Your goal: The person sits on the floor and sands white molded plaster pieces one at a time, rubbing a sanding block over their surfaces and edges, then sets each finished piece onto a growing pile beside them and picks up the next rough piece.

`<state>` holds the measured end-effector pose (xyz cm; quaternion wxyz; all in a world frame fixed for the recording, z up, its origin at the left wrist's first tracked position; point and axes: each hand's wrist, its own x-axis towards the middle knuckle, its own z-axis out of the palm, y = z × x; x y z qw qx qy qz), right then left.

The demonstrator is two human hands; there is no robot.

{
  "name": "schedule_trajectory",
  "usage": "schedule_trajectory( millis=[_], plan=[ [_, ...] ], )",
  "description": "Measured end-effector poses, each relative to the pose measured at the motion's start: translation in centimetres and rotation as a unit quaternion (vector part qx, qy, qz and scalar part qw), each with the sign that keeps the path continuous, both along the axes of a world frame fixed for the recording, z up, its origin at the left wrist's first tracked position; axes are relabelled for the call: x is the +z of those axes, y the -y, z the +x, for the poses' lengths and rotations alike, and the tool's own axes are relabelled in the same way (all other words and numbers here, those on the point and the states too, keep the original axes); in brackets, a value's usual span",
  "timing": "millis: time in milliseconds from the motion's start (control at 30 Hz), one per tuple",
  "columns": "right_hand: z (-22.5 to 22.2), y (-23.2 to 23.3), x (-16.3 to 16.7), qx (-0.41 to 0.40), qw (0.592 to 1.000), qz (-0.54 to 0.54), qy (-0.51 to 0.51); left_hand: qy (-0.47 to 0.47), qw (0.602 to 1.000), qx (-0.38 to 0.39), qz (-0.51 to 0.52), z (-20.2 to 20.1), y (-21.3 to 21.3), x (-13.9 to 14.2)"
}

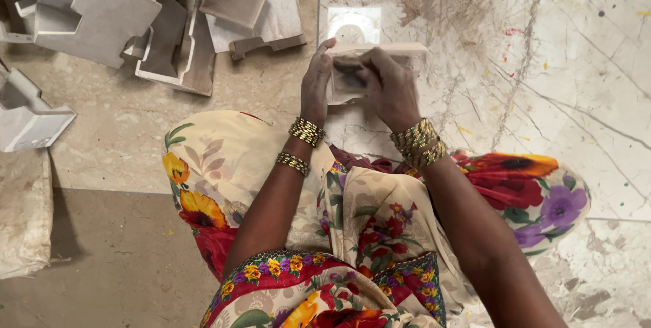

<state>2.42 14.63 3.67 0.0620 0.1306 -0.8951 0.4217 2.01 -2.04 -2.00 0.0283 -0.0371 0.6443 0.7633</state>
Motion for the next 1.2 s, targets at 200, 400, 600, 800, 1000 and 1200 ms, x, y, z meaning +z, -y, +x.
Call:
schedule_trajectory(
  millis=[200, 400, 600, 800, 1000, 1200],
  plan=[
    [0.3, 0.4, -1.5, 0.045, 0.98, 0.186, -0.046, -0.073, 0.994, -0.035, -0.072, 1.0, -0.6, 1.3],
    [0.0, -0.2, -0.1, 0.141, 0.989, 0.046, 0.019, -0.13, 0.991, -0.026, -0.037, 0.4, 0.0, 0.6],
    [0.7, -1.4, 2.6, 0.126, 0.988, 0.053, -0.076, -0.053, 0.998, 0.023, 0.021, -0.4, 0.8, -0.5],
    [0.9, 1.4, 1.0, 0.096, 0.973, 0.166, -0.128, -0.12, 0.993, -0.008, 0.002, -0.4, 0.5, -0.5],
    [2.6, -2.8, 4.4, 0.101, 0.989, -0.096, 0.042, -0.132, 0.987, -0.002, -0.09, 0.3, -0.1, 1.7],
    [-0.5, -8.3, 3.1, -0.236, 0.941, 0.236, -0.058, -0.254, 0.923, -0.044, -0.285, 1.3, -1.5, 3.2]
  ],
)
